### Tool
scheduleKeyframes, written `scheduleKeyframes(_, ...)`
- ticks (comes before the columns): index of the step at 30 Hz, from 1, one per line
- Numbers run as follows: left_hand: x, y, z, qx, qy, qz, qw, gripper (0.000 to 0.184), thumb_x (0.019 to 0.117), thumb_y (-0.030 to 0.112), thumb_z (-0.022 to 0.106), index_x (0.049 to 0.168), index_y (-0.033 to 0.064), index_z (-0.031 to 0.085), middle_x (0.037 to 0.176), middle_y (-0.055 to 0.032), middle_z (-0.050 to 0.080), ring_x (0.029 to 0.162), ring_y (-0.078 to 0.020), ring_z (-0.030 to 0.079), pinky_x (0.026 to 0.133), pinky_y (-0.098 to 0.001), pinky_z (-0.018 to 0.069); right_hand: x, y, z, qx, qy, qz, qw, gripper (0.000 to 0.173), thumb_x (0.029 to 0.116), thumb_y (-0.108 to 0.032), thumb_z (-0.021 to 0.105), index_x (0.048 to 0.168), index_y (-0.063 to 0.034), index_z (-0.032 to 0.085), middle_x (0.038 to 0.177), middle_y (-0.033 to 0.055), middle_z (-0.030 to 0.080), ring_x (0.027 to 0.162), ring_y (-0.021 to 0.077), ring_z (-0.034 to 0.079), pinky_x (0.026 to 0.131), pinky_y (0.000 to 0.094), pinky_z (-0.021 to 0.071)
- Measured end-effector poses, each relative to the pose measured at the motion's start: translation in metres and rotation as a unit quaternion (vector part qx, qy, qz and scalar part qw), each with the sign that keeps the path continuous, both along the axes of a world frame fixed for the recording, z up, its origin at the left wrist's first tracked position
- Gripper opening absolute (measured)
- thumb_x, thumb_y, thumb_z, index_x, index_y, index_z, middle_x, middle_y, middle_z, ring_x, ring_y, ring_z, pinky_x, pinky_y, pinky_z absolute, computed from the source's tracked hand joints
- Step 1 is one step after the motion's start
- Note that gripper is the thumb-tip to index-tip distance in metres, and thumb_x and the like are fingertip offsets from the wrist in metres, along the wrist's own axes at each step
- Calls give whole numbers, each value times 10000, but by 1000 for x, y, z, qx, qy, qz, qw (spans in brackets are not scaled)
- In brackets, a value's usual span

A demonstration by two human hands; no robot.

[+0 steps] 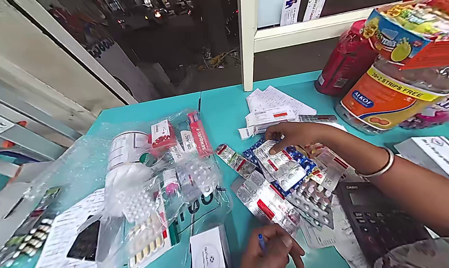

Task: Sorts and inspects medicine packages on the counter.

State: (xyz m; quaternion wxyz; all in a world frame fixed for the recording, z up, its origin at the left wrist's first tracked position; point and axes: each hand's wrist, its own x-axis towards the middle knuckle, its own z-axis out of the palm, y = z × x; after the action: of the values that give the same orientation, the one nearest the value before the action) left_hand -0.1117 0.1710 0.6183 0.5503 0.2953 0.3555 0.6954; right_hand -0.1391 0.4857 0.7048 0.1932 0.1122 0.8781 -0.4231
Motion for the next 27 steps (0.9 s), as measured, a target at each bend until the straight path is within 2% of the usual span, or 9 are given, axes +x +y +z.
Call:
scheduleKeyframes(5, 2, -3, 2, -4, -10, 6, 1000, 260, 1085, 275, 468, 1019, 149, 686, 794, 97, 704, 504, 134, 395, 463, -80, 302, 4, 0, 7, -26, -4, 0, 1000, 289, 908, -137, 776, 1106, 2, 618, 904, 66, 628, 795, 97, 594, 748, 274, 503)
scheduleKeyframes(10, 11, -9, 3, 2, -7, 17, 1000, 259, 1084, 304, 478, 1034, 155, 684, 753, 100, 685, 477, 132, 365, 445, -78, 289, 12, -1, 14, -94, 19, -10, 995, 239, 909, -50, 750, 1092, -14, 600, 876, 46, 656, 773, 80, 639, 730, 246, 543)
scheduleKeyframes(17, 29, -21, 7, -16, -22, 61, 998, 245, 1089, 205, 434, 1066, 130, 666, 755, 69, 690, 458, 117, 365, 426, -78, 278, 30, -10, 27, -127, 73, -12, 989, 192, 895, -18, 745, 1036, -33, 615, 827, 32, 669, 752, 81, 649, 712, 237, 546)
scheduleKeyframes(21, 40, -25, 8, -20, -24, 96, 995, 205, 1093, 186, 430, 1193, 104, 589, 890, 15, 714, 469, 109, 353, 432, -83, 286, 41, -16, 43, -120, 89, 13, 989, 215, 882, -26, 758, 1048, -64, 626, 844, 13, 681, 757, 62, 651, 704, 214, 544)
scheduleKeyframes(24, 53, -24, 13, -45, 44, 158, 985, 285, 1067, 165, 486, 1321, 43, 534, 1023, 15, 701, 522, 97, 367, 454, -97, 298, 53, -29, 58, -130, 67, 58, 988, 226, 879, -22, 750, 1057, -93, 630, 846, -28, 688, 730, 23, 647, 652, 175, 536)
scheduleKeyframes(26, 62, -21, 17, -40, 112, 216, 969, 385, 1021, 147, 547, 1358, -37, 517, 1101, -10, 690, 631, 81, 470, 520, -119, 365, 61, -42, 63, -124, 60, 112, 984, 256, 873, -64, 755, 1091, -121, 632, 855, -77, 685, 717, -10, 635, 621, 161, 525)
scheduleKeyframes(27, 65, -21, 20, -35, 137, 233, 962, 420, 1006, 136, 571, 1365, -73, 508, 1146, -50, 688, 718, 49, 550, 583, -147, 435, 65, -47, 62, -125, 62, 140, 980, 264, 867, -96, 766, 1096, -130, 641, 864, -90, 691, 737, -16, 643, 640, 166, 537)
